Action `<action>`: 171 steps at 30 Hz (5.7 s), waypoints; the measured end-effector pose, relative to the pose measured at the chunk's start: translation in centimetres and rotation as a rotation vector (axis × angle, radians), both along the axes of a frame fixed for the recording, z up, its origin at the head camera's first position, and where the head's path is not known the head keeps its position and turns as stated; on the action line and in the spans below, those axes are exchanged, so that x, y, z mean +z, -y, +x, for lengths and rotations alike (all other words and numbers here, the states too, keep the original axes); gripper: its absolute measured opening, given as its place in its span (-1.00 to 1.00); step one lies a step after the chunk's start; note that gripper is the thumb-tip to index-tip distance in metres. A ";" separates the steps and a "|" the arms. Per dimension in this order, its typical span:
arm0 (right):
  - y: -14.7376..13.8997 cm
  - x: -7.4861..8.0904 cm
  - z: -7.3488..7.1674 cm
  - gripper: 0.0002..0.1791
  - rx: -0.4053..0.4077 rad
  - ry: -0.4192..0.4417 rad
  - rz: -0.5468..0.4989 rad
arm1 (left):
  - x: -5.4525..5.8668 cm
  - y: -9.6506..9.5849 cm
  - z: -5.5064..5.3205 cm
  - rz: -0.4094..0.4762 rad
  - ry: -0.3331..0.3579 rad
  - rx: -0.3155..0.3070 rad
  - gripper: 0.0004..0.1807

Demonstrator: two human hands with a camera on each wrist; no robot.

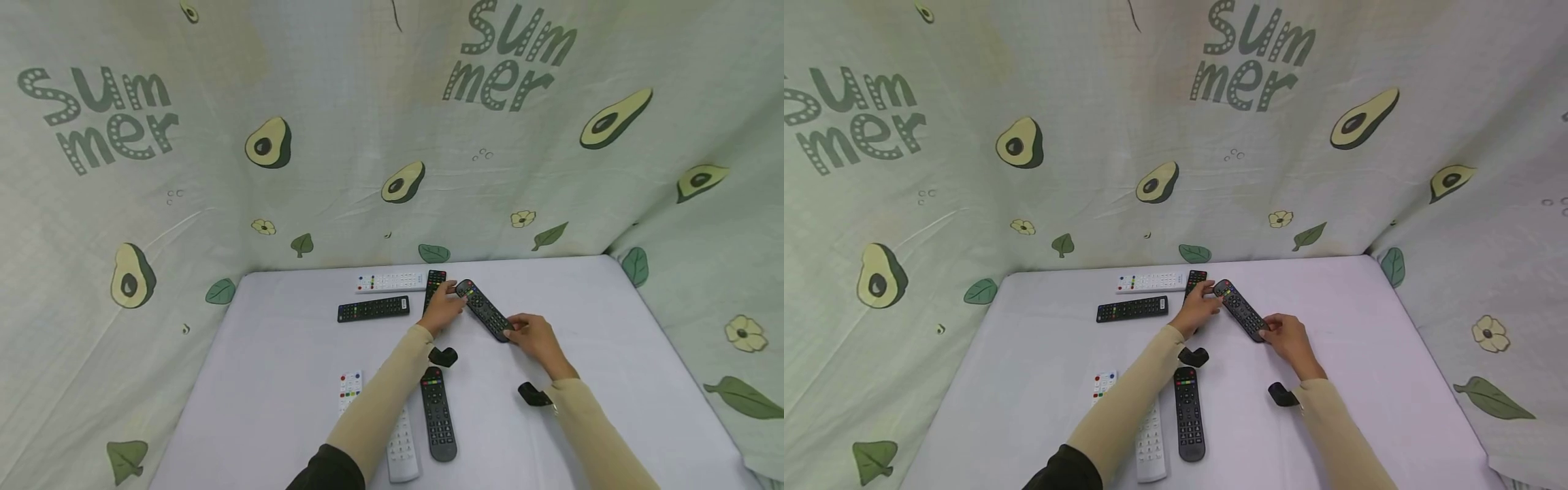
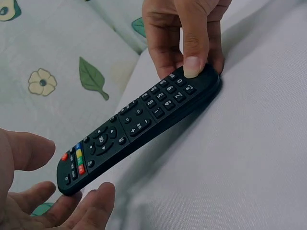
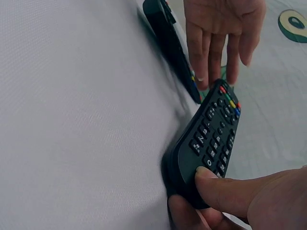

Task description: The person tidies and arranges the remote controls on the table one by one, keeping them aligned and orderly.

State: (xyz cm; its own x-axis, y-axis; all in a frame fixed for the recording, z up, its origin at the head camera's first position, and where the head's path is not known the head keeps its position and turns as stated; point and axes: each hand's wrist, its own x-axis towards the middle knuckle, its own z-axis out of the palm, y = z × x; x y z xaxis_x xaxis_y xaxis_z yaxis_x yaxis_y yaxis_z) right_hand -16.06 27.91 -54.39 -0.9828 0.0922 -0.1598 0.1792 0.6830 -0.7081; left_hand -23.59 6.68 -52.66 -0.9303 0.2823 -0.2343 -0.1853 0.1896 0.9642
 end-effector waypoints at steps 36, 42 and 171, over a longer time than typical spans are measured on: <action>2.5 0.7 8.6 -0.57 0.047 -0.058 -0.090 | 0.9 3.3 4.2 0.005 -0.158 -0.082 -0.77; 3.6 0.9 10.0 -0.55 0.014 0.026 -0.139 | 1.2 3.7 5.2 -0.049 -0.184 -0.115 -0.78; 13.1 0.2 -5.1 -0.18 0.127 0.072 -0.069 | 1.1 14.1 5.1 -0.418 -0.249 -0.194 -0.74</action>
State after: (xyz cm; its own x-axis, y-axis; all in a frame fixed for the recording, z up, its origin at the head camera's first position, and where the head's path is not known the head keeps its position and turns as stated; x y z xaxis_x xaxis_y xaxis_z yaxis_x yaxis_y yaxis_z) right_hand -21.14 14.84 -54.17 -0.9716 -0.0456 -0.2322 0.1468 0.6536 -0.7425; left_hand -18.44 -7.40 -51.56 -0.9119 0.3849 -0.1421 0.1171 0.5761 0.8090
